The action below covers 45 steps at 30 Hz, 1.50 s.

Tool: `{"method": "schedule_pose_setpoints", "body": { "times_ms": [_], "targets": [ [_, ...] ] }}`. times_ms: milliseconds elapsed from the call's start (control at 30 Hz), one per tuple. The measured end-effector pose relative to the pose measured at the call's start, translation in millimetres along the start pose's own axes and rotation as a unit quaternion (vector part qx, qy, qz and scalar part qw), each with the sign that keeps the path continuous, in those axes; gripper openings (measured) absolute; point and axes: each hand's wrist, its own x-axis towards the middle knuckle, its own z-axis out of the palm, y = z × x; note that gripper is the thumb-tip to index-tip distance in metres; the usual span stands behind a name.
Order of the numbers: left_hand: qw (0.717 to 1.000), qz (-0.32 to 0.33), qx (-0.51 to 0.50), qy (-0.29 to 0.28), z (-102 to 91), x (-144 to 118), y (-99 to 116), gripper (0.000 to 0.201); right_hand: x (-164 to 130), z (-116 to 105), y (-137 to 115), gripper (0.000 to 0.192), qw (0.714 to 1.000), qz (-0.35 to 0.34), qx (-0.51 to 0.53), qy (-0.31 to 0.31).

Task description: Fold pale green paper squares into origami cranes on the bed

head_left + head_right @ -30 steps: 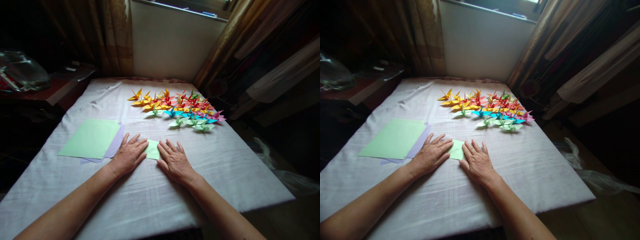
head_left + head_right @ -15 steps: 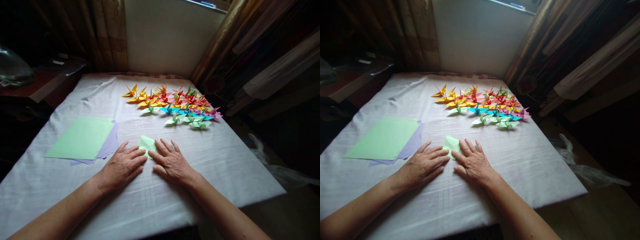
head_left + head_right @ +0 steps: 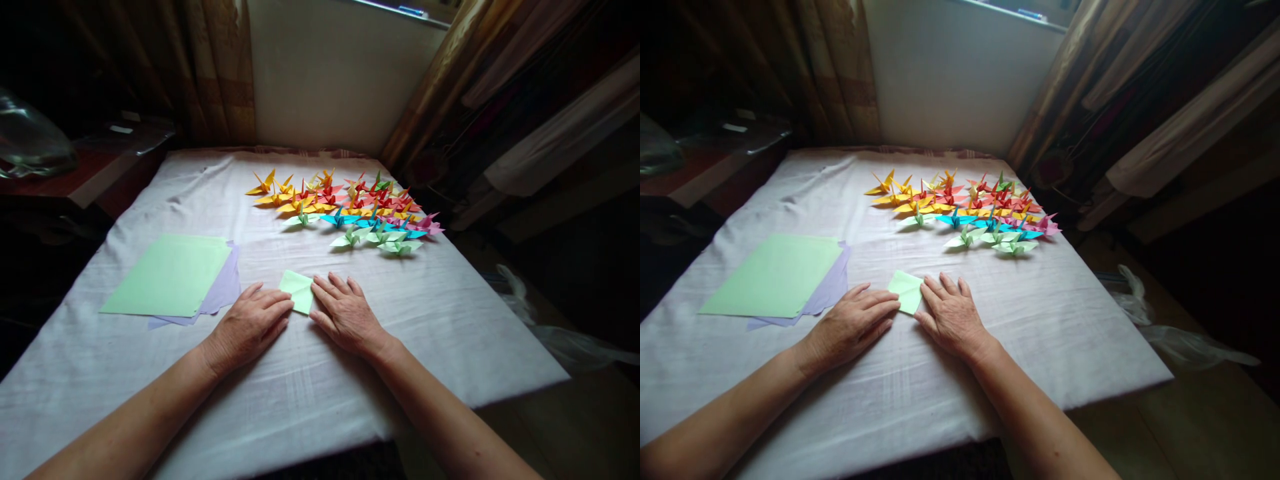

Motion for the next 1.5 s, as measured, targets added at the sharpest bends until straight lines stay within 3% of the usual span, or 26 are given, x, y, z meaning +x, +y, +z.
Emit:
{"method": "schedule_pose_setpoints", "body": {
  "times_ms": [133,400,733,933,1200,1367,1500],
  "targets": [
    [0.999,-0.037,0.023,0.032,2.8,1.7,-7.0,0.033,8.1,-6.3,-4.2,0.051,0.999,-0.027,0.015,0.032],
    [0.997,-0.066,0.037,0.005,-2.4,6.3,-13.8,0.034,19.4,-12.5,4.7,0.063,0.996,-0.085,0.021,0.013],
    [0.996,-0.044,0.068,0.037,-3.7,9.9,-14.6,0.030,20.9,10.8,21.2,0.064,0.987,-0.117,0.074,0.087],
    [0.995,-0.020,0.087,0.035,-6.5,10.8,-15.1,0.032,20.7,9.7,22.3,0.024,0.977,-0.141,0.081,0.139],
    [0.996,-0.022,0.061,0.065,-3.5,9.9,-15.3,0.023,21.5,14.4,25.1,0.024,0.963,-0.179,0.122,0.160],
    [0.996,-0.035,0.040,0.066,-4.8,12.1,-14.6,0.023,21.0,9.4,28.6,0.033,0.958,-0.182,0.173,0.136],
    [0.997,-0.041,0.032,0.062,-5.1,12.4,-15.2,0.023,23.1,11.1,27.8,0.027,0.952,-0.180,0.197,0.152]
  ]
}}
